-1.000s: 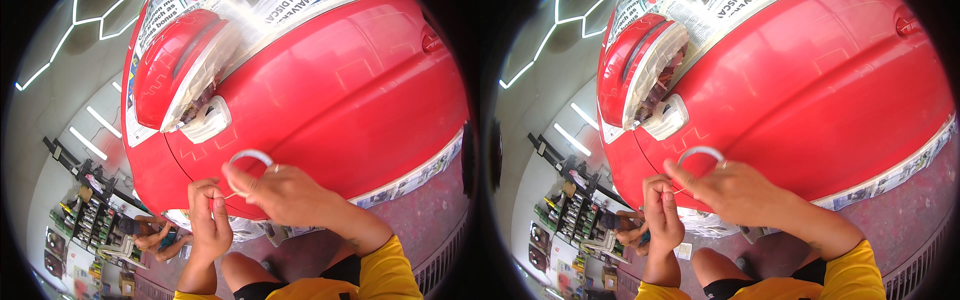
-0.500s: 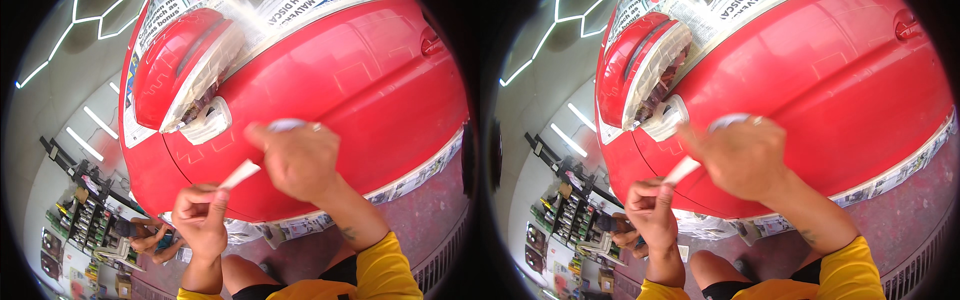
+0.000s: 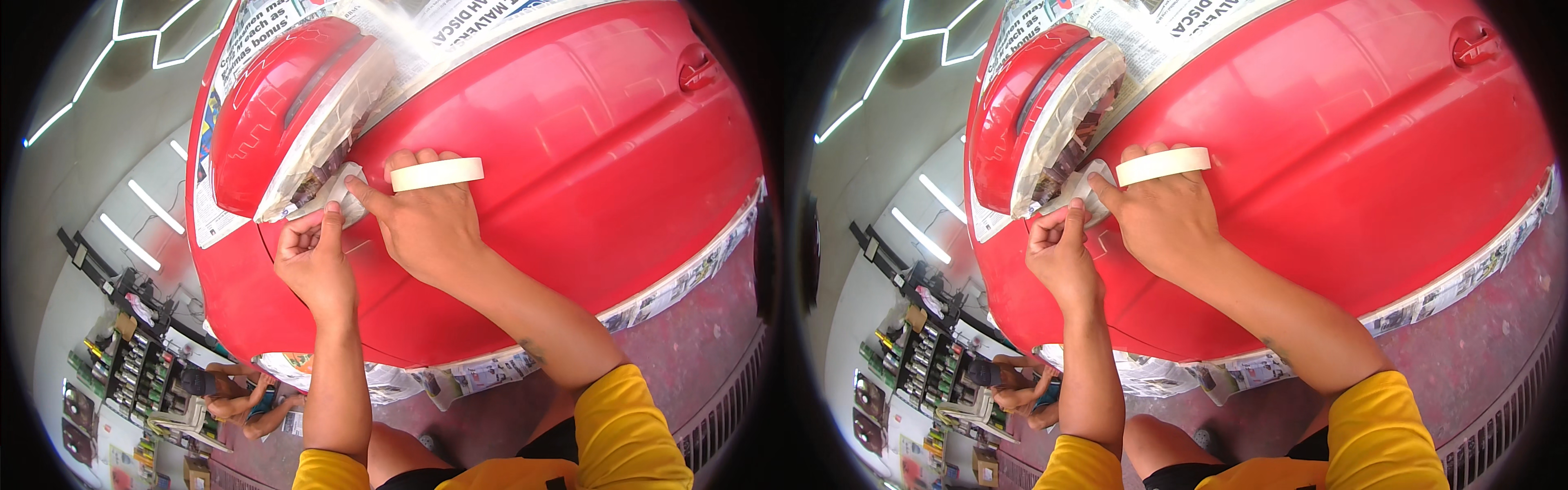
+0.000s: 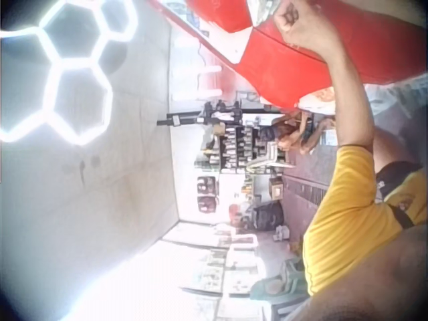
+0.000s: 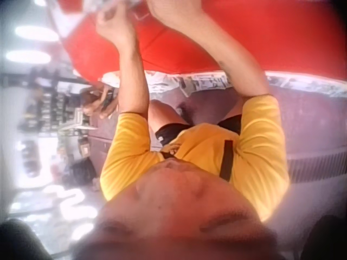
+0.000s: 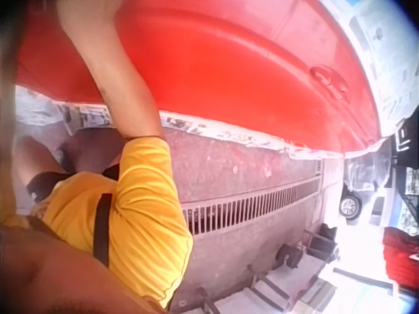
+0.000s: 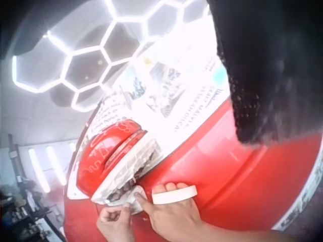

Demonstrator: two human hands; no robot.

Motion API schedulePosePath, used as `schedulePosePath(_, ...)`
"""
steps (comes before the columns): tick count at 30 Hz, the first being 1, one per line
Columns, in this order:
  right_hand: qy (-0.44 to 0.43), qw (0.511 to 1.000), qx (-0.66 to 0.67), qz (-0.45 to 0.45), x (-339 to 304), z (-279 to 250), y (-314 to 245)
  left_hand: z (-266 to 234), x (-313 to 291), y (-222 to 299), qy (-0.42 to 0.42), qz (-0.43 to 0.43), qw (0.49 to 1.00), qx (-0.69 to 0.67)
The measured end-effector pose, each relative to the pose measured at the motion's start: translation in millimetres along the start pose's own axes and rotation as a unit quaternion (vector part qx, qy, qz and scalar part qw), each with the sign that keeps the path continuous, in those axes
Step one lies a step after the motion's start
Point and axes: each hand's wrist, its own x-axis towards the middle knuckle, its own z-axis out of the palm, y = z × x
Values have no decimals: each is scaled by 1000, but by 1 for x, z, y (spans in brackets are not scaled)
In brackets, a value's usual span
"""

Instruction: The person applies masking tape to a red car's side mirror and door area, securing newspaper over the mirror and along the door edge. They smooth the tape and newspaper to ensure coverage, preparing the surface for painting or detailing.

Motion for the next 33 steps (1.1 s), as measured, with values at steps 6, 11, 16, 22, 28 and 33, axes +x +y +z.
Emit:
schedulePosePath(6,-1,1000,-21,-12,4,6,-3,0,1,-5,0,10,1000,-18)
schedulePosePath(11,5,999,-32,-22,5,13,-4,0,1,-7,5,13,999,-32)
schedulePosePath(16,2,999,-29,-21,6,16,-7,-2,2,-5,6,3,1000,-18)
schedulePosePath(22,-31,999,-35,-9,15,13,-6,-2,5,-6,14,27,999,17)
schedulePosePath(28,-98,994,-30,45,24,8,-14,-12,9,-3,32,61,991,116)
schedulePosePath(33,-42,996,-79,25,13,-7,-9,-23,14,-12,37,35,998,38)
